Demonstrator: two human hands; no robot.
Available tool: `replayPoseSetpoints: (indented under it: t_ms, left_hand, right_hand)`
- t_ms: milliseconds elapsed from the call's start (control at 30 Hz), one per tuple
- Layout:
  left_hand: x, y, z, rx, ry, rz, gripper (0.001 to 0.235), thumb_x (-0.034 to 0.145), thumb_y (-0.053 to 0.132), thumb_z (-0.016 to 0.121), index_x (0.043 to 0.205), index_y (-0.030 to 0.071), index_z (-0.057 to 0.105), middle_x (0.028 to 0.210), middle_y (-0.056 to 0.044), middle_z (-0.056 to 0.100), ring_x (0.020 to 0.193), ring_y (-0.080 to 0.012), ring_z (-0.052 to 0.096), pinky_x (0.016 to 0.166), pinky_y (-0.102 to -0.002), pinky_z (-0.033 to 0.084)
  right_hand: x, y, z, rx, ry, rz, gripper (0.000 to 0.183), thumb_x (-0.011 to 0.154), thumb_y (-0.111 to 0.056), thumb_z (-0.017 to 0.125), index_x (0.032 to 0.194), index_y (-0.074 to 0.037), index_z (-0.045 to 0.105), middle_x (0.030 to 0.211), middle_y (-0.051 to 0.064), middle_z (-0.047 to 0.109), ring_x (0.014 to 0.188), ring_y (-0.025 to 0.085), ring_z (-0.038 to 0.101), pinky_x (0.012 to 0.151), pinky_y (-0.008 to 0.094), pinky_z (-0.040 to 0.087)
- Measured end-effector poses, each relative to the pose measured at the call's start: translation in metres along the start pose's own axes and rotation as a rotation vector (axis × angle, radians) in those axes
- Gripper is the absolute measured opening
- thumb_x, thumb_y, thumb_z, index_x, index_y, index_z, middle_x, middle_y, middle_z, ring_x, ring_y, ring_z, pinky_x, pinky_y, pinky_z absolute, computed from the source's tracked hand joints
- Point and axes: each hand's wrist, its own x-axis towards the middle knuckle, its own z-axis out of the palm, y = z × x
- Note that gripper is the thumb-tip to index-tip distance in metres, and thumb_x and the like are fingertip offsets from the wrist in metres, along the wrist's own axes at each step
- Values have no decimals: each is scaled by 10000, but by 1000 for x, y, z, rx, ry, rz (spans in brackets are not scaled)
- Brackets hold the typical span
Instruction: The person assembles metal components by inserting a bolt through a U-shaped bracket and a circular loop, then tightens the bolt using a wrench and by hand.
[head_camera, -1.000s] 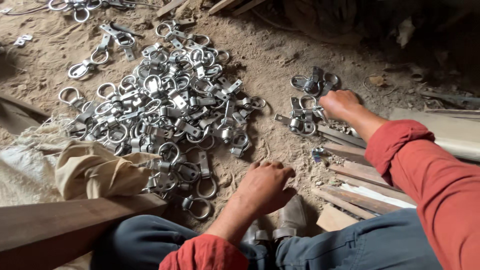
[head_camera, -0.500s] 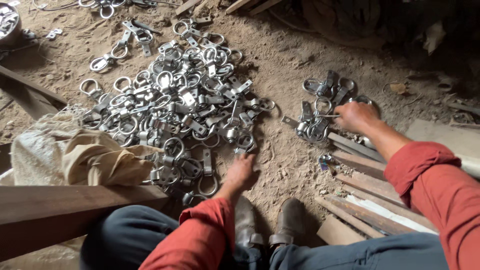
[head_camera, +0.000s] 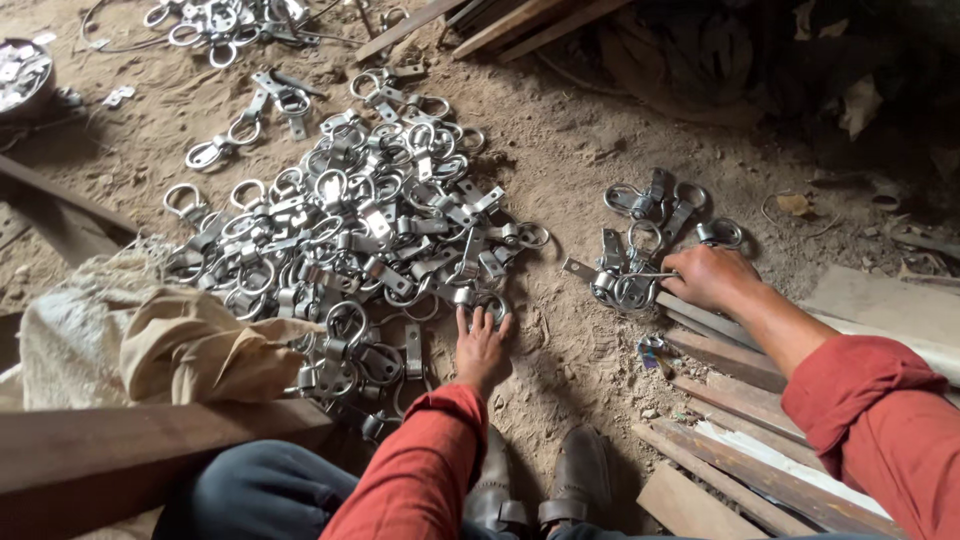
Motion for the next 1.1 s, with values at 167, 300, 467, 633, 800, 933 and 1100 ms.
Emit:
replayPoseSetpoints:
  t_ms: [167,300,467,633,800,933,1100]
  left_hand:
    - [16,-19,-13,-111,29,83,658,985,294,538,1601,172,343,1404,-150,553,1362,-318,449,1250,-630,60]
    - [17,-41,-41,-45,161,80,254,1024,262,507,1185,172,680,1246,-147,661,1072,-255,652,993,-499,485]
    - [-22,-62,-157,-581,216,112,297,1083,276,495,1074,144,761,868,-90,758,646,-182,696,581,-362,596]
    - [-102,-59,-260,-880,446,231,236,1011,264,609,1122,115,756,973,-54,747,721,-148,709,601,-305,602]
    - [-157,-53,-289,-1740,301,365,299,1055,225,577,1255,23,670,1012,-91,753,767,-142,712,619,-267,600]
    - [-164,-46,-285,-1990,189,468,291,1069,208,578,1238,-17,654,994,-97,737,733,-147,714,568,-267,588]
    - [-152,-37,-268,-2170,222,310,376,1075,302,564,1244,-25,644,962,-112,718,694,-150,686,492,-289,571]
  right_hand:
    - [-3,0,-4,-5,44,-64,290,912,-399,698,1154,-250,757,1005,64,780,850,270,739,783,456,597]
    - [-19,-31,-43,66,-62,14,324,957,-433,663,1234,-275,719,842,66,772,608,137,655,569,332,534]
    - [-85,-90,-134,685,-12,124,359,972,-369,640,1286,-202,683,859,102,749,533,151,448,466,286,370]
    - [-160,-134,-194,1353,49,-99,343,971,-219,652,1246,-26,717,834,74,673,540,72,474,471,224,416]
    - [-218,-180,-198,1325,109,-233,399,966,-199,747,1317,-14,711,874,132,640,641,116,491,551,262,449]
    - [-228,-215,-179,1055,348,-353,437,871,-209,785,1234,14,689,1080,152,767,951,191,705,844,337,528]
    - [-214,-201,-149,1281,-65,-164,269,890,-262,756,996,-17,789,870,125,844,774,148,780,727,262,624]
